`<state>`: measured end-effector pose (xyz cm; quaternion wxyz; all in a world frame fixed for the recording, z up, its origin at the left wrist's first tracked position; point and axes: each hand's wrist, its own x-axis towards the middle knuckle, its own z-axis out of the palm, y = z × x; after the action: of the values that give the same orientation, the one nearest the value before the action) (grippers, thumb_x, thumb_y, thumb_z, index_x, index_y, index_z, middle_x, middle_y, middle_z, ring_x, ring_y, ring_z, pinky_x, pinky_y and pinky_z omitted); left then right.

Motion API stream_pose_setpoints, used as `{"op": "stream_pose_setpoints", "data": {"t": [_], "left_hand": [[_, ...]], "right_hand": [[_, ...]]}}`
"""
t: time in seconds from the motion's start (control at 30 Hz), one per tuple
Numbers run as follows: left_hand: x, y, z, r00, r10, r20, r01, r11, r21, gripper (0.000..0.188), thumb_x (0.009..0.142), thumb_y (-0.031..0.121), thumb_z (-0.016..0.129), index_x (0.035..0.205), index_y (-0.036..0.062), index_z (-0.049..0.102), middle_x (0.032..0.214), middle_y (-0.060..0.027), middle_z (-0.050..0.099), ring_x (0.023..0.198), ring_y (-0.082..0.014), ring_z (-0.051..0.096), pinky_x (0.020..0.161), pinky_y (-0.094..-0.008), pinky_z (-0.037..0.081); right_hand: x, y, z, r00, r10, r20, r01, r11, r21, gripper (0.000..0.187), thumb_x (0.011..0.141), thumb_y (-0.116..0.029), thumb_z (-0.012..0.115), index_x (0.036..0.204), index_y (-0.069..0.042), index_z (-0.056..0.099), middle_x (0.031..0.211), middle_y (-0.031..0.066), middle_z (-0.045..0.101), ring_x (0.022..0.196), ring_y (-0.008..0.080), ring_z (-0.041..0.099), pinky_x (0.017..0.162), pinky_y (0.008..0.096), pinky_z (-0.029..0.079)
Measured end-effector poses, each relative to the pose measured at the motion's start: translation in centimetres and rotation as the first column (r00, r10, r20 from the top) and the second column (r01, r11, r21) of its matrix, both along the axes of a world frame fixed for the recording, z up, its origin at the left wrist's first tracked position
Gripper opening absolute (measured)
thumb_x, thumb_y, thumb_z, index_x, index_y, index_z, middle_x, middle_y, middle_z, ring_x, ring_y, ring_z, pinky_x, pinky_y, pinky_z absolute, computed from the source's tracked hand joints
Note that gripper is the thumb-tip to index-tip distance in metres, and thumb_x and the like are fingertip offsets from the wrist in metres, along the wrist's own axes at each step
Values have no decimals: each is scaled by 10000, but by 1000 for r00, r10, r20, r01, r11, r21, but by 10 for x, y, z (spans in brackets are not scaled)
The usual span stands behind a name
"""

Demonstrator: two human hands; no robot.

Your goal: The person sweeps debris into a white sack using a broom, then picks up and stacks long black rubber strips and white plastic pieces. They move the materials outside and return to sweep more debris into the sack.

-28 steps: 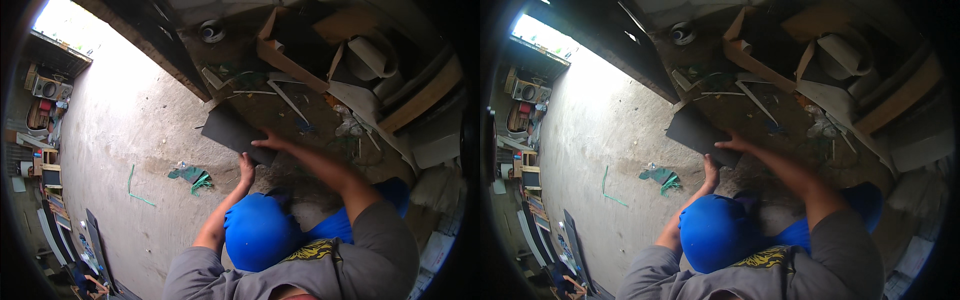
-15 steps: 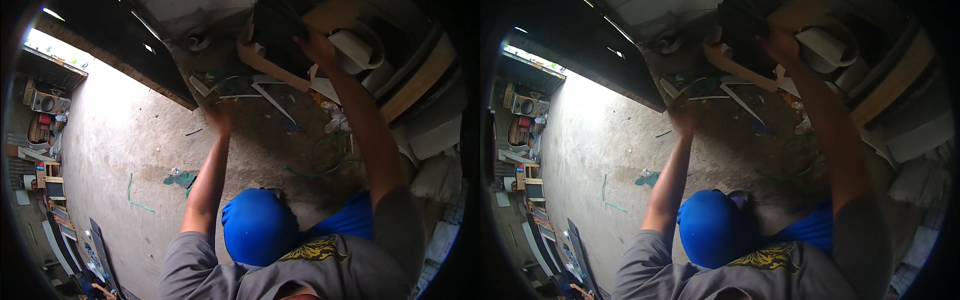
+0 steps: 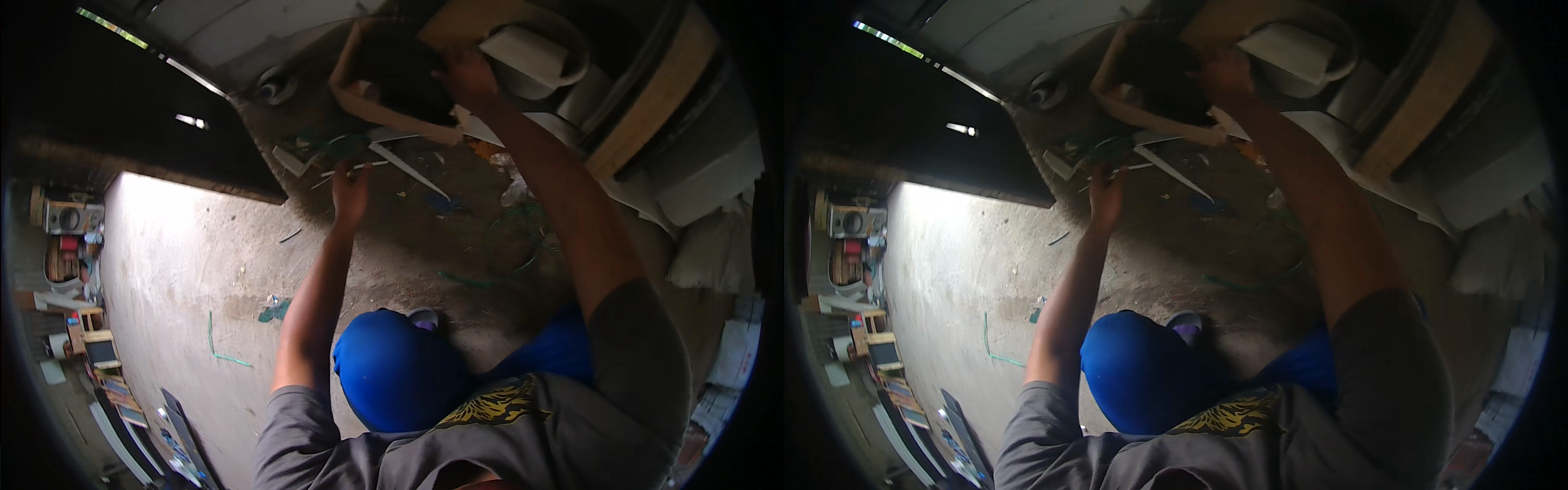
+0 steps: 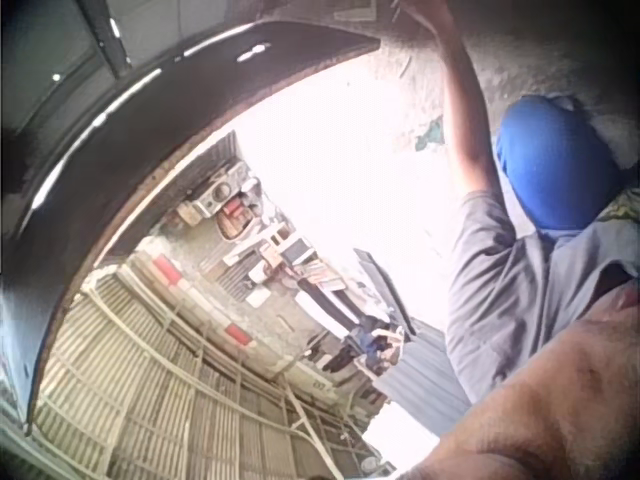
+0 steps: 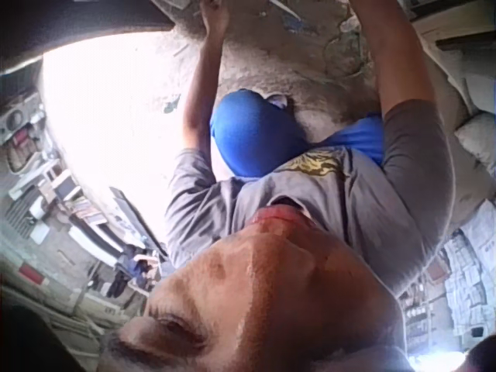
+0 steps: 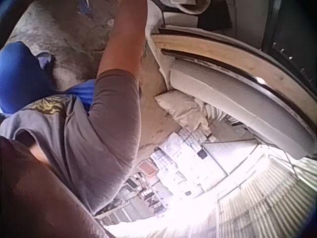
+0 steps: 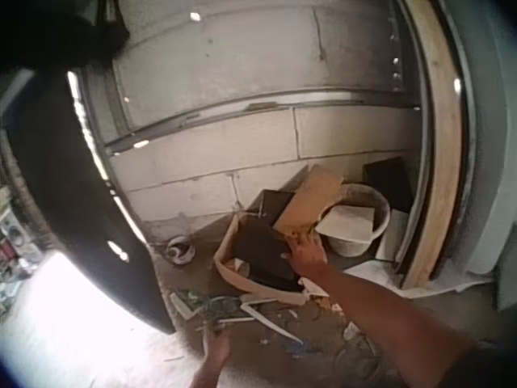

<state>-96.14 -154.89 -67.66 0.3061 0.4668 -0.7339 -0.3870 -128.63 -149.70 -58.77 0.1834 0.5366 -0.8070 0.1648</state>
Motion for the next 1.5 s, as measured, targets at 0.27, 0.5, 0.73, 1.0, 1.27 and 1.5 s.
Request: {"op": "stream_pose_setpoints", "data": {"t": [0.27,0.5,0.73,1.0,1.27,1.5], "left_hand": [[-130,26,128,872,-488,-43,489,872,30,445,945,273,663,1286,5,565,1121,-139,672,959,-212,654,832,-336,507],[-201,152,213,879,-433,-199,472,739,481,291,997,249,597,1161,10,623,980,-45,673,791,-116,611,659,-263,481],[-205,321,358,776,-589,-227,543,438,717,207,1008,226,576,1065,37,640,901,-32,656,717,-102,592,595,-247,442],[-196,457,503,422,-881,-213,680,153,717,197,989,203,613,1022,15,662,848,-16,646,698,-82,556,610,-242,448],[-230,613,598,-11,-979,-202,750,-141,646,256,971,207,629,1063,-28,669,885,-54,684,775,-109,612,681,-271,505],[-266,752,611,-457,-884,-100,713,-431,552,290,955,244,649,1054,-27,676,872,-82,702,741,-140,643,677,-279,515]], "right_hand": [[-7,61,45,929,235,287,-264,962,67,231,894,-284,598,1020,-94,633,932,123,704,854,339,692,669,464,547],[8,221,128,787,152,597,-82,986,-143,153,884,-219,569,905,-69,588,826,144,683,784,365,682,638,480,530],[61,408,291,545,-420,726,381,895,232,165,894,-255,600,941,-99,624,803,134,679,752,371,678,623,489,532],[116,575,465,293,-596,748,650,698,301,207,916,-289,597,1010,-115,659,934,121,696,905,353,674,780,482,527],[159,713,529,126,-594,794,910,388,147,131,891,-208,603,922,-94,659,889,124,703,855,356,678,728,485,533],[173,827,540,9,-662,749,993,96,73,119,875,-188,613,937,-105,671,872,117,705,833,346,681,707,475,537]]}}
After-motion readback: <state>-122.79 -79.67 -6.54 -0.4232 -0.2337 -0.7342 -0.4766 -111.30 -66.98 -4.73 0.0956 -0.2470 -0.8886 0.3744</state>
